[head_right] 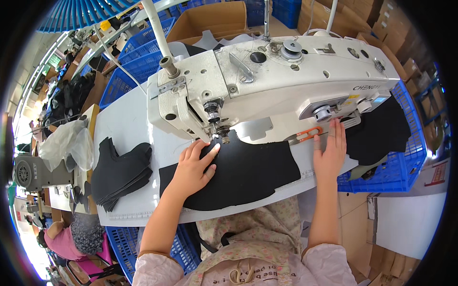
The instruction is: The person sews fabric shoe pieces together using a sewing machine, trims and threads the needle by hand, and stitches additional fabric pieces.
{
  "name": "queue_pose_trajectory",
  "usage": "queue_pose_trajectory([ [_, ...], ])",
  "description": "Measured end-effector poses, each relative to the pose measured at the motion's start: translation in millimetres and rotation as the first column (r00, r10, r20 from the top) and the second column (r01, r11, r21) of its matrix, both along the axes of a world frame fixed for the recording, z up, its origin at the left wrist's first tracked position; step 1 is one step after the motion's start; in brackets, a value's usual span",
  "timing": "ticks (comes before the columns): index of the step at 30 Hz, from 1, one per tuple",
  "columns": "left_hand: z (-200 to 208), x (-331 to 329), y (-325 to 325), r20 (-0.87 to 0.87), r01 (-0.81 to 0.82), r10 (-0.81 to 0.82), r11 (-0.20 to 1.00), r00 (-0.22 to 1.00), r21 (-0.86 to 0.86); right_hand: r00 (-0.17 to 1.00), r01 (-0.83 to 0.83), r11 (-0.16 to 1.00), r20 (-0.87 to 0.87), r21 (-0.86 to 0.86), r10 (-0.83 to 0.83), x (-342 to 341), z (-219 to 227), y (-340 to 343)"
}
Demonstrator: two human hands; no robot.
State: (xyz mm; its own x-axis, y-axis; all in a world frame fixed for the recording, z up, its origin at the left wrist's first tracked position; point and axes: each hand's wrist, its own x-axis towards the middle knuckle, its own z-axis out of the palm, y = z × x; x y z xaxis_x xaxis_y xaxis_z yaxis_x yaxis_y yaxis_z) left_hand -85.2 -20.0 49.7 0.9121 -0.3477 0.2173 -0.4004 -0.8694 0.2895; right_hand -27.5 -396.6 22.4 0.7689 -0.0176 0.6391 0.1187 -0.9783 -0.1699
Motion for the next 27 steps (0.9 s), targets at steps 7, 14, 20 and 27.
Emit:
queue_pose_trajectory([
  [7, -1.0, 0.8, 1.0, 0.013, 0.000, 0.000, 1.000, 1.000, -0.002, 0.998, -0.009, 0.998, -0.068, -0.057, 0.005, -3.0, -7.3, -6.7],
  [14, -2.6, 0.7, 2.1, 0.013, 0.001, -0.001, 1.000, 1.000, -0.004, 0.996, 0.008, 0.999, -0.092, -0.038, -0.012, -3.9, -10.7, -6.4],
  [20, -1.6, 0.4, 0.8, 0.009, 0.001, -0.001, 1.000, 1.000, 0.006, 0.994, 0.024, 0.999, -0.109, -0.024, -0.027, -5.0, -8.5, -5.2],
  [27, -0.7, 1.1, 1.5, 0.003, 0.005, -0.005, 1.000, 1.000, -0.002, 0.995, 0.010, 1.000, -0.098, -0.010, -0.011, -4.7, -8.7, -5.3],
])
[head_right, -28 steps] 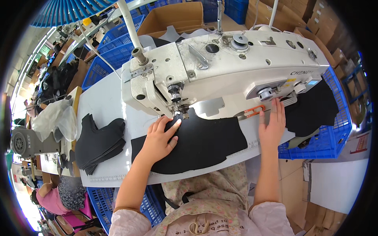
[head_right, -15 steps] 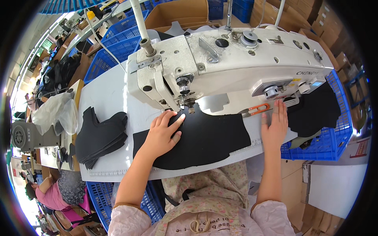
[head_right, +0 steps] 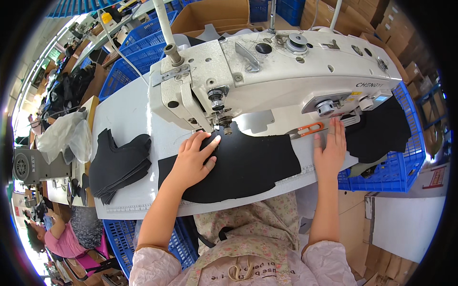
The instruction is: The person sews fabric shoe pieces together using a sewing machine, trims and threads the needle by hand, and stitches additional fabric pieces.
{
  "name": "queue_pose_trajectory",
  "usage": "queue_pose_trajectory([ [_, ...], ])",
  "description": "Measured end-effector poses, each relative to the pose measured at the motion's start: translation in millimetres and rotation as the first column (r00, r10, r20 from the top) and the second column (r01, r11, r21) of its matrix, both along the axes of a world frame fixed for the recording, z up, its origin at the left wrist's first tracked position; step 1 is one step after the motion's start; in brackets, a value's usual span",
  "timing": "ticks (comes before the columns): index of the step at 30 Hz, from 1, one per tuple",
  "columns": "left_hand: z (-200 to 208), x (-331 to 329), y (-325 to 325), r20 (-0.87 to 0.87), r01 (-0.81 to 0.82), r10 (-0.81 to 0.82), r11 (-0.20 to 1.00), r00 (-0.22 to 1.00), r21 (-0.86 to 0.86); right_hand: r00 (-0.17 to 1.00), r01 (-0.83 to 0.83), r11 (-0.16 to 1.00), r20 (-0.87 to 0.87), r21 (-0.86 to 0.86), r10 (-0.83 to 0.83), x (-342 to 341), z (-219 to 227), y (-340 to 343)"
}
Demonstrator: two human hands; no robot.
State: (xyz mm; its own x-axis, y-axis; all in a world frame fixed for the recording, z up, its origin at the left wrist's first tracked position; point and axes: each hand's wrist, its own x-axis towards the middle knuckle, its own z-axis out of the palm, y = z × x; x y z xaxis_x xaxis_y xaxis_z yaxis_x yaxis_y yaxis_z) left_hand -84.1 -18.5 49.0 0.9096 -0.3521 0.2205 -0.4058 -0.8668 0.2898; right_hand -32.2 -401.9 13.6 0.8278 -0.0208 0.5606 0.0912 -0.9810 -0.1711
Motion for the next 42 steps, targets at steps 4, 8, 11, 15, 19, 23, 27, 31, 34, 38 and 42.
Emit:
queue_pose_trajectory([
  [4, 1, 0, 1, 0.007, -0.002, 0.002, 1.000, 1.000, 0.014, 0.999, -0.014, 1.000, 0.044, 0.007, 0.014, -1, 12, 7],
  [8, 3, 2, -5, 0.010, 0.012, -0.012, 1.000, 1.000, 0.010, 0.928, -0.318, 0.931, 0.259, 0.179, 0.267, -15, 44, 66],
  [11, -1, -3, 7, -0.024, -0.031, 0.031, 0.999, 0.999, 0.006, 0.722, -0.674, 0.716, -0.041, 0.180, 0.690, -11, 61, 148],
  [15, -3, 0, 4, 0.004, -0.059, 0.060, 0.990, 0.998, -0.131, 0.580, -0.765, 0.628, -0.268, 0.146, 0.769, -2, 43, 154],
  [19, -5, 2, 3, 0.090, -0.051, 0.058, 0.996, 0.994, -0.070, 0.573, -0.753, 0.639, -0.321, 0.155, 0.754, 2, 46, 154],
  [23, -6, 7, 4, 0.082, -0.066, 0.069, 0.997, 0.994, -0.038, 0.582, -0.778, 0.620, -0.253, 0.104, 0.773, 9, 36, 157],
  [27, -4, 14, 5, 0.090, -0.070, 0.072, 0.997, 0.993, -0.020, 0.620, -0.747, 0.660, -0.271, 0.085, 0.736, 12, 42, 161],
  [31, -4, 21, 5, 0.115, -0.084, 0.083, 0.996, 0.990, 0.003, 0.638, -0.749, 0.660, -0.202, 0.061, 0.743, 21, 35, 162],
  [34, -3, 27, 6, 0.079, -0.096, 0.095, 0.995, 0.992, 0.004, 0.642, -0.747, 0.664, -0.225, 0.029, 0.733, 28, 32, 163],
  [38, -2, 33, 7, 0.054, -0.100, 0.100, 0.995, 0.994, 0.006, 0.653, -0.727, 0.686, -0.285, 0.020, 0.701, 34, 30, 165],
  [42, -1, 32, 7, 0.102, -0.086, 0.086, 0.996, 0.991, -0.001, 0.663, -0.728, 0.685, -0.245, 0.007, 0.707, 33, 30, 166],
])
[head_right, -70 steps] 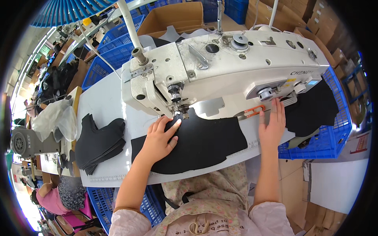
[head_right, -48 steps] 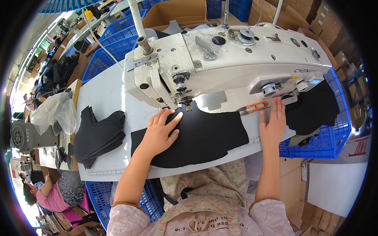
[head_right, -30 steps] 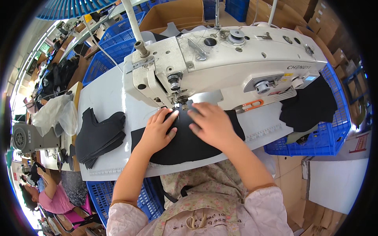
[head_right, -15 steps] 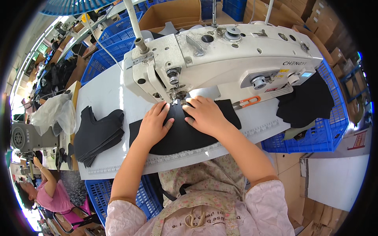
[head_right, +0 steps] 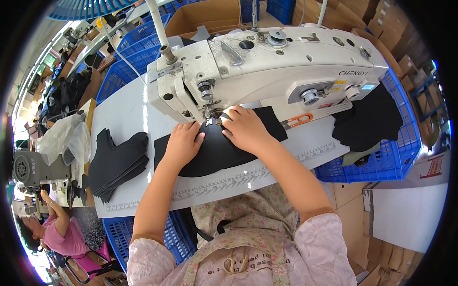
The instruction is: The person sews fabric shoe pieces together using a sewing machine, trims and threads the needle by hand, and stitches additional fabric pieces.
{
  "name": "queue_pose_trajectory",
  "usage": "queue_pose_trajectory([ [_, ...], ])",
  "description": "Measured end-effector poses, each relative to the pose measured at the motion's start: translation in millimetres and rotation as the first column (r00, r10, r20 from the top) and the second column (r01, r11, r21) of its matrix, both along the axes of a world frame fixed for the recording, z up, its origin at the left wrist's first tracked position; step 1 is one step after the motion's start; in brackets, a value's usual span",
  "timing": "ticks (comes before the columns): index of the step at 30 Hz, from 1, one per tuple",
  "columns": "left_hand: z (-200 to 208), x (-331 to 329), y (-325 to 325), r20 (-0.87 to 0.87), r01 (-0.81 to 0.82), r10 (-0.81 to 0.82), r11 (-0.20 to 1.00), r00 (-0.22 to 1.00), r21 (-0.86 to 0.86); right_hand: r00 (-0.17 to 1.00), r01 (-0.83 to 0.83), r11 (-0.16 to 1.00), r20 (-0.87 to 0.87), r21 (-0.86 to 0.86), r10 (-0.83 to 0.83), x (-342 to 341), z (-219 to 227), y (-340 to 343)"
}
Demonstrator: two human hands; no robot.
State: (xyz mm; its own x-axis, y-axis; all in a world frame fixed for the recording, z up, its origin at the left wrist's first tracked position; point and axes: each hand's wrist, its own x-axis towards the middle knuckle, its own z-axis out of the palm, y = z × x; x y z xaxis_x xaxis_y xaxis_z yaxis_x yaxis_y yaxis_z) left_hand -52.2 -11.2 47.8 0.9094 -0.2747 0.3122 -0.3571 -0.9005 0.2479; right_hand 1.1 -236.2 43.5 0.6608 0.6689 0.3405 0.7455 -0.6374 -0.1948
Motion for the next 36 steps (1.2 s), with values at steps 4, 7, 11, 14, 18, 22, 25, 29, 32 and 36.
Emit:
queue_pose_trajectory([
  [4, 8, -16, -6, -0.053, 0.019, -0.024, 0.996, 0.998, -0.090, 0.996, -0.036, 0.999, 0.078, 0.019, 0.034, -8, 4, -5],
  [7, 18, -25, -3, -0.077, -0.027, 0.024, 0.999, 0.997, -0.045, 0.984, -0.154, 0.988, -0.085, 0.017, 0.155, -22, 15, -10],
  [11, 38, -19, 25, -0.777, -0.540, -0.147, 0.639, 0.613, -0.547, 0.968, -0.233, 0.971, -0.112, -0.059, 0.225, -32, 22, -18],
  [14, 26, -29, 36, -0.595, -0.699, -0.558, 0.039, 0.578, -0.714, 0.969, -0.236, 0.971, -0.078, -0.028, 0.233, -35, 19, -18],
  [18, 47, -43, -1, -0.569, -0.112, -0.234, 0.855, 0.789, -0.507, 0.974, -0.215, 0.976, -0.083, -0.030, 0.212, -37, 17, -17],
  [22, 44, -41, -8, -0.232, 0.363, -0.347, 0.931, 0.909, 0.029, 0.970, -0.179, 0.984, -0.171, -0.026, 0.172, -34, 18, -17],
  [25, 41, -41, -19, -0.145, 0.378, -0.359, 0.915, 0.922, 0.140, 0.973, -0.205, 0.978, -0.098, 0.049, 0.209, -30, 12, -19],
  [29, 13, -53, -32, 0.219, 0.221, -0.334, 0.881, 0.917, 0.418, 0.971, -0.203, 0.978, -0.123, 0.043, 0.207, -29, 10, -17],
  [32, 22, -48, -26, 0.015, 0.180, -0.220, 0.833, 0.975, 0.524, 0.969, -0.180, 0.983, -0.165, 0.045, 0.185, -31, 11, -17],
  [36, -9, -54, -11, -0.009, 0.124, -0.124, 0.972, 0.992, 0.200, 0.976, -0.178, 0.983, -0.134, -0.033, 0.172, -37, 18, -10],
])
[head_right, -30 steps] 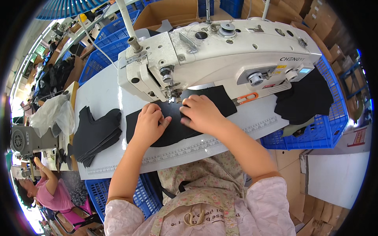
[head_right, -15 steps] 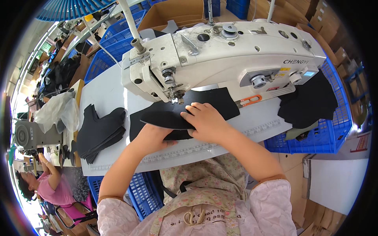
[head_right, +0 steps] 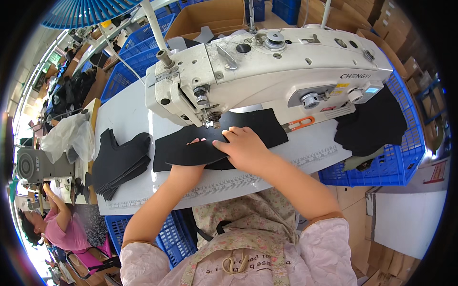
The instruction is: The person sews fabric shoe pieces together using a sewing machine, trims and threads the needle by hand, and stitches additional fabric pieces.
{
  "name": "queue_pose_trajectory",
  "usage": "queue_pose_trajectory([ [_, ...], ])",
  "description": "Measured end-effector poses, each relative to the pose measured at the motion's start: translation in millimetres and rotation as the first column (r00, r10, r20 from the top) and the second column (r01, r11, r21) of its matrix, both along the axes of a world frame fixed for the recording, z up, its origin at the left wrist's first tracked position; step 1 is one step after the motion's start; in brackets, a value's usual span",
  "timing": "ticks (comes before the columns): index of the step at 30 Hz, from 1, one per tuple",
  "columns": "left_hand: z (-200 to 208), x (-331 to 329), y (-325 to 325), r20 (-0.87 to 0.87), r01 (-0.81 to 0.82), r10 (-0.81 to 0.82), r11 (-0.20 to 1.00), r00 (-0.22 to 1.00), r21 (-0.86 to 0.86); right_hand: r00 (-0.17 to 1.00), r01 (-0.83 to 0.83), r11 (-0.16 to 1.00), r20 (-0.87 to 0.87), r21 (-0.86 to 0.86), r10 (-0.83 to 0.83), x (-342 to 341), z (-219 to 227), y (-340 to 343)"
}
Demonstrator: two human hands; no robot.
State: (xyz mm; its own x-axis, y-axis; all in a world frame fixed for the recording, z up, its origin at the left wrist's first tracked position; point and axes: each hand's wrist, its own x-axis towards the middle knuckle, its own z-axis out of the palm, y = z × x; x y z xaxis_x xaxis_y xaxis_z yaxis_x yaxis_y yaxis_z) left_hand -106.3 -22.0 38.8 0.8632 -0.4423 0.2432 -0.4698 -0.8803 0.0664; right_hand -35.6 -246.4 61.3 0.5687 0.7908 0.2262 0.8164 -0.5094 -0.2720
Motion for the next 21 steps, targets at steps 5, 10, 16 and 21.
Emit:
queue_pose_trajectory([
  [5, 3, -5, 5, 0.014, -0.030, 0.034, 0.977, 0.999, -0.213, 0.997, -0.026, 1.000, 0.068, 0.009, 0.025, 10, -9, -12],
  [10, 6, -4, 8, -0.037, -0.035, 0.027, 0.966, 0.999, -0.257, 0.997, -0.028, 0.999, 0.071, -0.018, 0.030, 8, -8, -8],
  [16, 1, 1, 13, -0.035, -0.012, 0.005, 0.975, 0.999, -0.222, 0.991, 0.001, 0.999, 0.135, 0.036, -0.006, 8, -13, -7],
  [21, 1, 8, 20, -0.044, 0.005, -0.013, 0.982, 0.999, -0.187, 0.988, -0.004, 0.999, 0.153, 0.042, -0.003, 17, -13, -7],
])
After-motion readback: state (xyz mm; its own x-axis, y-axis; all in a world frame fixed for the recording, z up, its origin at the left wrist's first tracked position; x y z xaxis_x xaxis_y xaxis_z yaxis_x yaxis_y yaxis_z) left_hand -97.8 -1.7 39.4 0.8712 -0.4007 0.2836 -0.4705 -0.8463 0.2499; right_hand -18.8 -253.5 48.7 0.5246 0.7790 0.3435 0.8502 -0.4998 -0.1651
